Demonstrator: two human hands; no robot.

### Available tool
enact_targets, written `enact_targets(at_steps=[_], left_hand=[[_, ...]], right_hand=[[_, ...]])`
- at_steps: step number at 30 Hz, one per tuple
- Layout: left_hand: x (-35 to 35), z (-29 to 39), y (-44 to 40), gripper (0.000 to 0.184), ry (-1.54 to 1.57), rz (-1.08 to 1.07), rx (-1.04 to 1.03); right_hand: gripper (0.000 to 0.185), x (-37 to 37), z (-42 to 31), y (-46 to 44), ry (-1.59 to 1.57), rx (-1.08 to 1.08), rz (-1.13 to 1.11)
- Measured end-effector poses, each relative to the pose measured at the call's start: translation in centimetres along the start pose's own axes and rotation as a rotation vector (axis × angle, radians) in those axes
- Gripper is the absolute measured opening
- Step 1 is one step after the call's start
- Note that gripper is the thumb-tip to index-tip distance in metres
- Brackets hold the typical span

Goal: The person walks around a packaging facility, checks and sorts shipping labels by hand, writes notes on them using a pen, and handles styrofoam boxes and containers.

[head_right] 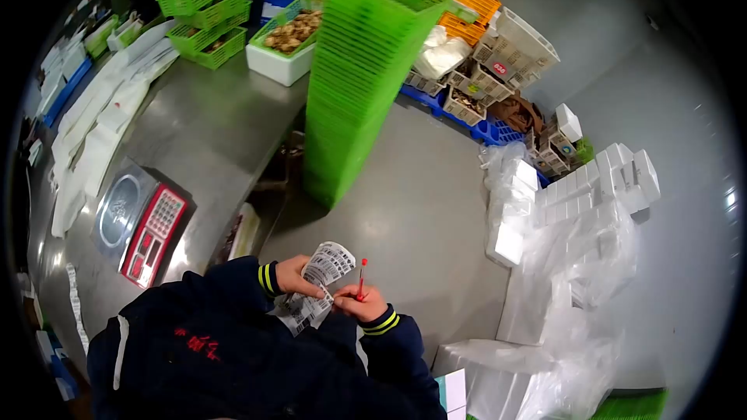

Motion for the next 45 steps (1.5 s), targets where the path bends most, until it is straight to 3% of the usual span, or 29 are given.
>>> enact_targets(at_steps=[8,9,15,19,22,25,29,32,36,43,45], left_hand=[[-1.8,4.2,-20.6,0.044,0.041,-0.077,0.086],[-1.9,5.1,-22.4,0.043,0.151,-0.105,0.133],[2.0,9.6,-33.2,0.043,0.179,-0.034,0.184],[7.6,11.1,-41.9,0.049,0.145,0.121,0.084],[11.2,14.4,-50.2,0.045,0.096,0.119,-0.178],[14.1,18.3,-58.5,0.031,0.001,0.071,-0.213],[16.6,23.3,-67.1,0.046,0.041,0.033,-0.261],[20.2,25.0,-72.8,0.048,0.019,0.058,-0.268],[26.4,26.9,-79.1,0.048,-0.075,0.177,-0.33],[37.9,32.7,-84.7,0.04,-0.052,0.342,-0.322],[41.2,34.1,-83.9,0.036,0.018,0.473,-0.337]], right_hand=[[0.012,19.3,-5.2,0.0,-0.104,0.062,-0.04],[0.011,21.0,-6.8,-0.2,-0.112,0.057,-0.058],[0.011,31.3,-12.5,-6.2,-0.135,0.062,-0.116],[0.009,38.6,-16.9,-12.3,-0.213,0.023,0.006],[0.01,44.3,-21.3,-16.7,-0.328,0.144,0.15],[0.008,49.8,-25.3,-18.9,-0.466,0.24,0.26],[0.01,56.3,-29.2,-23.2,-0.563,0.358,0.318],[0.011,61.3,-32.0,-27.2,-0.558,0.304,0.348],[0.013,67.8,-35.6,-34.9,-0.474,0.286,0.338],[0.008,74.1,-45.0,-49.5,-0.384,0.19,0.005],[0.01,74.2,-47.0,-54.0,-0.352,0.027,-0.062]])
Point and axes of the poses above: each hand's wrist, its own y-axis away from the middle knuckle, its own x-axis out of the back of the hand, z = x × y, the point moved 2 cm from there along -y, towards the middle knuckle
